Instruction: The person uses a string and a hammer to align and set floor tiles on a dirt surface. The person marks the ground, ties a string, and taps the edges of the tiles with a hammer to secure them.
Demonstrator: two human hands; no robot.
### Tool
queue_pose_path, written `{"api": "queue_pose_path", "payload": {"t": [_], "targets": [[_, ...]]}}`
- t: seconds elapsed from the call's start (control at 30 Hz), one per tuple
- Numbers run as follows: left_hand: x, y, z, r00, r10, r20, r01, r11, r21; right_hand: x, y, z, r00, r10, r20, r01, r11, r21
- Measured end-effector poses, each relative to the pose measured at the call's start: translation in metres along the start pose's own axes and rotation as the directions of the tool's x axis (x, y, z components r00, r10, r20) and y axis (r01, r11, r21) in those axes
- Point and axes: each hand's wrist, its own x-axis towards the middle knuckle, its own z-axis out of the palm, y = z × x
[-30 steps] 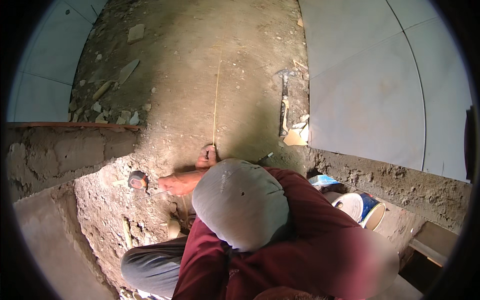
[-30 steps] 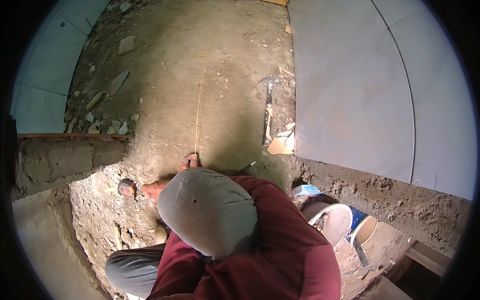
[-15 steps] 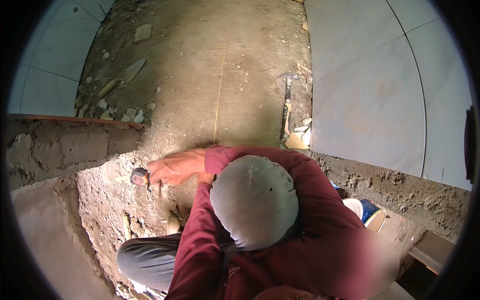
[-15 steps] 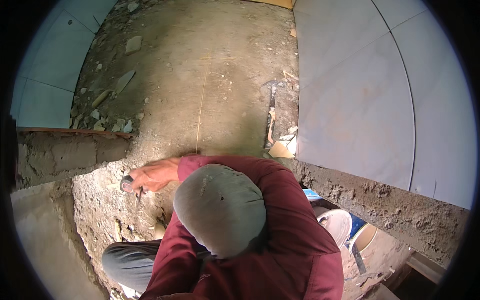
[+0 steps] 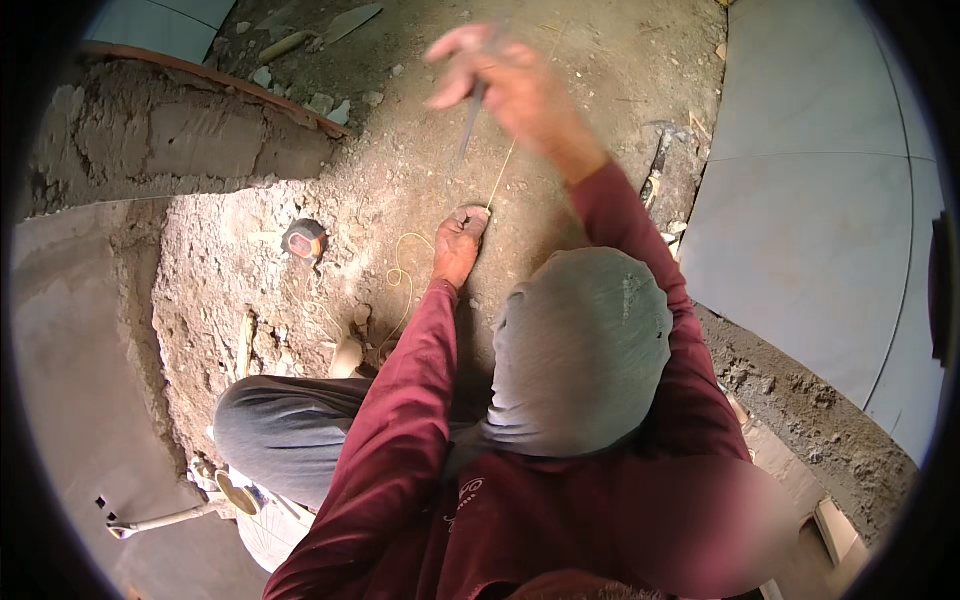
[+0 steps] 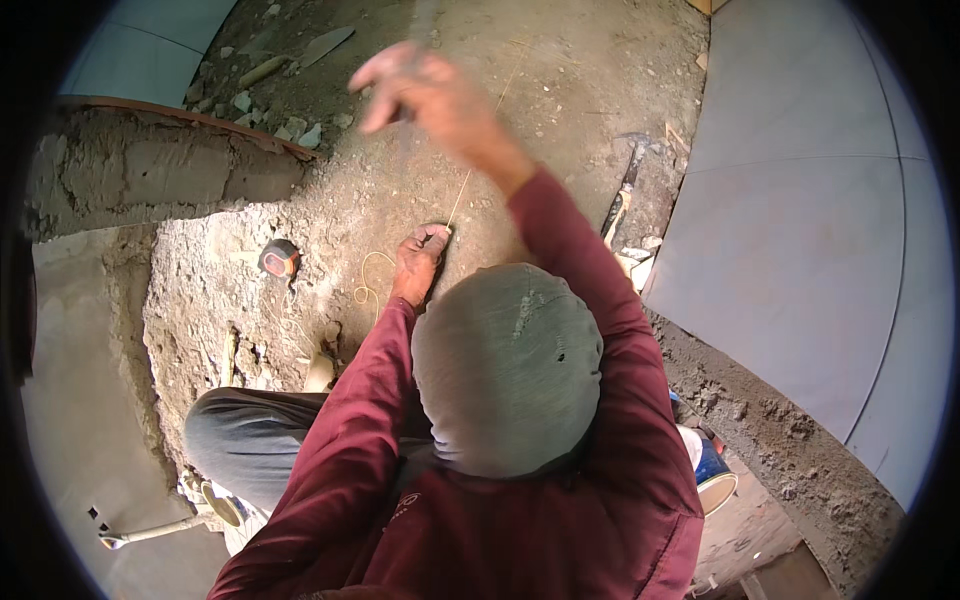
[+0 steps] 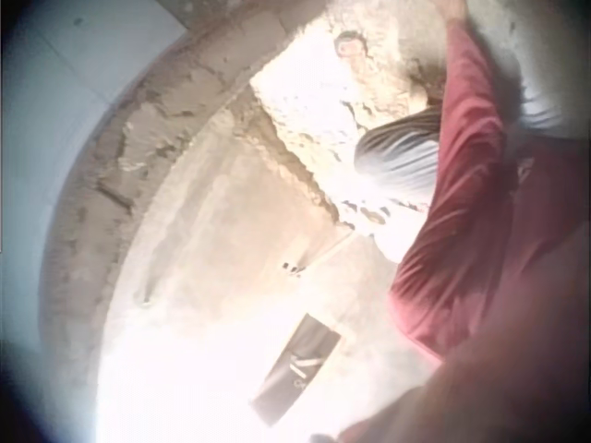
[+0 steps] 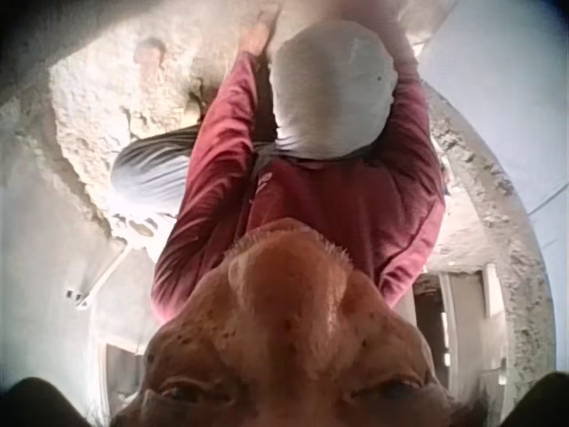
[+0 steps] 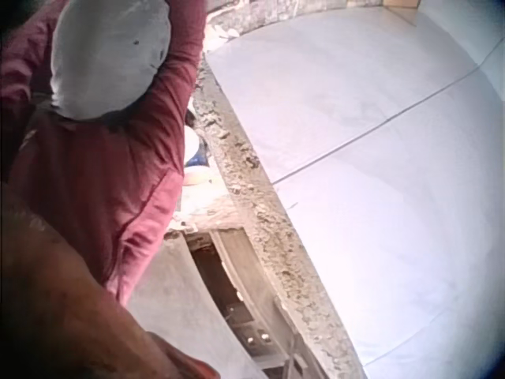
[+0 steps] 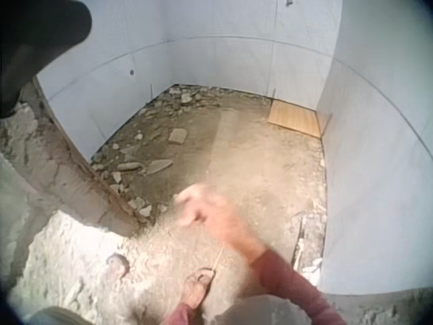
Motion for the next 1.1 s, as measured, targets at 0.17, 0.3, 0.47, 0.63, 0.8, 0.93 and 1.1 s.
{"api": "queue_pose_path", "payload": {"t": [0.17,0.3,0.47,0.63,0.8,0.93,1.1], "targets": [[0.001,0.004,0.003,1.0,-0.021,0.003,0.021,1.0,-0.014,-0.042,0.04,-0.098,0.985,0.14,-0.099,-0.163,0.583,-0.796],[-0.001,0.008,0.008,0.999,0.021,-0.037,-0.022,0.999,-0.024,-0.09,0.099,-0.105,0.934,0.357,0.0,-0.148,0.388,-0.91],[-0.001,0.011,0.006,0.997,-0.024,-0.078,0.019,0.998,-0.068,-0.109,0.129,-0.088,0.946,0.323,0.036,-0.124,0.462,-0.878],[0.007,0.007,-0.005,0.993,-0.039,-0.115,0.033,0.998,-0.058,-0.106,0.133,-0.078,0.959,0.277,0.053,-0.084,0.458,-0.885],[0.016,0.039,-0.002,0.998,-0.049,-0.042,0.046,0.996,-0.072,-0.109,0.131,-0.081,0.972,0.234,0.033,-0.096,0.519,-0.849],[0.04,0.048,0.008,0.965,0.241,-0.101,-0.223,0.961,0.163,-0.104,0.127,-0.073,0.973,0.231,0.007,-0.129,0.568,-0.813],[0.052,0.054,0.018,0.79,0.6,-0.13,-0.443,0.704,0.556,-0.104,0.122,-0.076,0.961,0.267,-0.071,-0.235,0.654,-0.719]]}}
